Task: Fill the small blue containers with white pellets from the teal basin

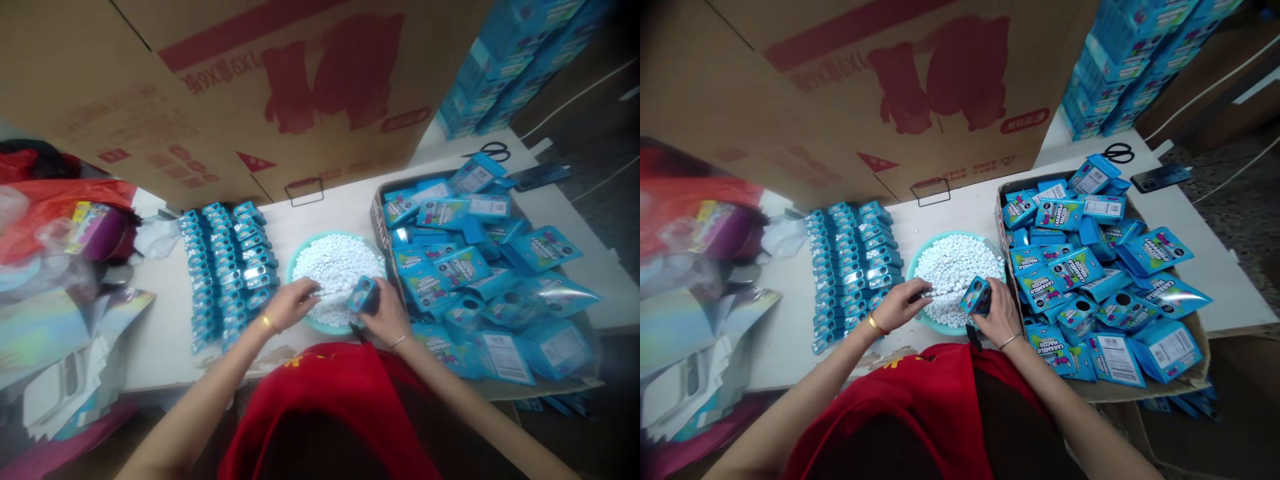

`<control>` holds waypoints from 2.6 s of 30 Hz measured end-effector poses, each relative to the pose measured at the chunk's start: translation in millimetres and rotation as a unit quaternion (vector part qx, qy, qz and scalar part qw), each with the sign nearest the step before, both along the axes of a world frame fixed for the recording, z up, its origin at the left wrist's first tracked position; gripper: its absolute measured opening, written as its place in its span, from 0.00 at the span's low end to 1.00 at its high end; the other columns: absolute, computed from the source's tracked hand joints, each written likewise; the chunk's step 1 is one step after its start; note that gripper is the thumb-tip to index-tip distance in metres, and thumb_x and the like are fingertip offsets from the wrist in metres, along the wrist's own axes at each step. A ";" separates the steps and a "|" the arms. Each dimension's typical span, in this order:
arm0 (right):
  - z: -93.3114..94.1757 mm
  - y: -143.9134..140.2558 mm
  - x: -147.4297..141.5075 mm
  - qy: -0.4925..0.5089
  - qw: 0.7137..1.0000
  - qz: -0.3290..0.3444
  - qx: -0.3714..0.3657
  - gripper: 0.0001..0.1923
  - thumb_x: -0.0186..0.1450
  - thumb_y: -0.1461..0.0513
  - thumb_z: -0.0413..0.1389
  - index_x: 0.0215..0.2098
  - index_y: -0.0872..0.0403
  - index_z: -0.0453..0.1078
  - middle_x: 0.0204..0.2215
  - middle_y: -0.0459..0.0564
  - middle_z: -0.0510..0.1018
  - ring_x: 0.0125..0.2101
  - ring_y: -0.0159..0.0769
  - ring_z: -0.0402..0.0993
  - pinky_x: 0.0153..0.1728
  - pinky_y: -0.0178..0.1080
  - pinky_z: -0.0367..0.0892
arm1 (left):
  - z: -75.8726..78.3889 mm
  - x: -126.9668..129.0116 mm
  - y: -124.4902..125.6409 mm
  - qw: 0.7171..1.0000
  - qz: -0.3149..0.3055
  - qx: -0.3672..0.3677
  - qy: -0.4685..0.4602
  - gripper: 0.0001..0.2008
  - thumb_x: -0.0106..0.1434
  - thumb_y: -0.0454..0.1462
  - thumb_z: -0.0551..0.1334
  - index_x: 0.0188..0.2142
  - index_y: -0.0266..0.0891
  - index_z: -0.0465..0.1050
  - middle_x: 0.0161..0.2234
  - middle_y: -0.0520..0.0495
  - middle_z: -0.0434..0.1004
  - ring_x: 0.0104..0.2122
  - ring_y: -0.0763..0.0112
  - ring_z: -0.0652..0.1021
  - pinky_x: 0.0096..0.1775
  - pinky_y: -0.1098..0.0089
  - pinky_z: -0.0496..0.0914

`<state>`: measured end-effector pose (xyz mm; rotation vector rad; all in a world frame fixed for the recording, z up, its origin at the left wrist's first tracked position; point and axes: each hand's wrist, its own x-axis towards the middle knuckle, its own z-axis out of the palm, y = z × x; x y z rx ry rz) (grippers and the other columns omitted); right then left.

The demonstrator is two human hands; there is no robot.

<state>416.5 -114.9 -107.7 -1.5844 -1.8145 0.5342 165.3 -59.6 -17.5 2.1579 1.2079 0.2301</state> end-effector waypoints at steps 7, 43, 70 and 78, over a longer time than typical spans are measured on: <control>-0.2 2.1 -14.5 0.000 0.997 0.068 0.022 0.39 0.54 0.61 0.57 0.61 0.56 0.49 0.54 0.61 0.64 0.57 0.53 0.59 0.56 0.58 0.60 | 75.1 46.9 5.8 0.950 -0.101 0.048 0.291 0.08 0.64 0.35 0.54 0.39 0.36 0.70 0.37 0.42 0.74 0.35 0.63 0.76 0.32 0.68 0.68; -5.1 -1.6 -1.8 0.019 0.999 -0.012 -0.032 0.42 0.54 0.54 0.61 0.61 0.56 0.48 0.54 0.63 0.64 0.55 0.53 0.62 0.54 0.55 0.62 | -17.1 -4.3 -2.7 0.997 0.043 0.012 -0.060 0.12 0.65 0.40 0.56 0.46 0.39 0.68 0.38 0.45 0.74 0.37 0.69 0.75 0.41 0.69 0.69; 15.9 -4.4 -70.9 0.101 0.978 0.181 -0.024 0.38 0.57 0.53 0.58 0.60 0.57 0.52 0.53 0.64 0.66 0.55 0.54 0.63 0.51 0.56 0.66 | 1.8 17.5 -69.7 0.976 0.202 0.043 0.074 0.12 0.59 0.44 0.60 0.37 0.39 0.67 0.30 0.49 0.73 0.30 0.69 0.74 0.33 0.70 0.67; 34.5 33.6 -14.9 0.064 0.993 0.081 0.064 0.18 0.65 0.55 0.52 0.51 0.51 0.66 0.46 0.56 0.72 0.49 0.46 0.68 0.51 0.52 0.65 | -30.9 -117.3 -82.9 0.956 0.240 0.038 0.165 0.17 0.60 0.45 0.59 0.48 0.43 0.67 0.42 0.43 0.76 0.41 0.60 0.76 0.42 0.65 0.70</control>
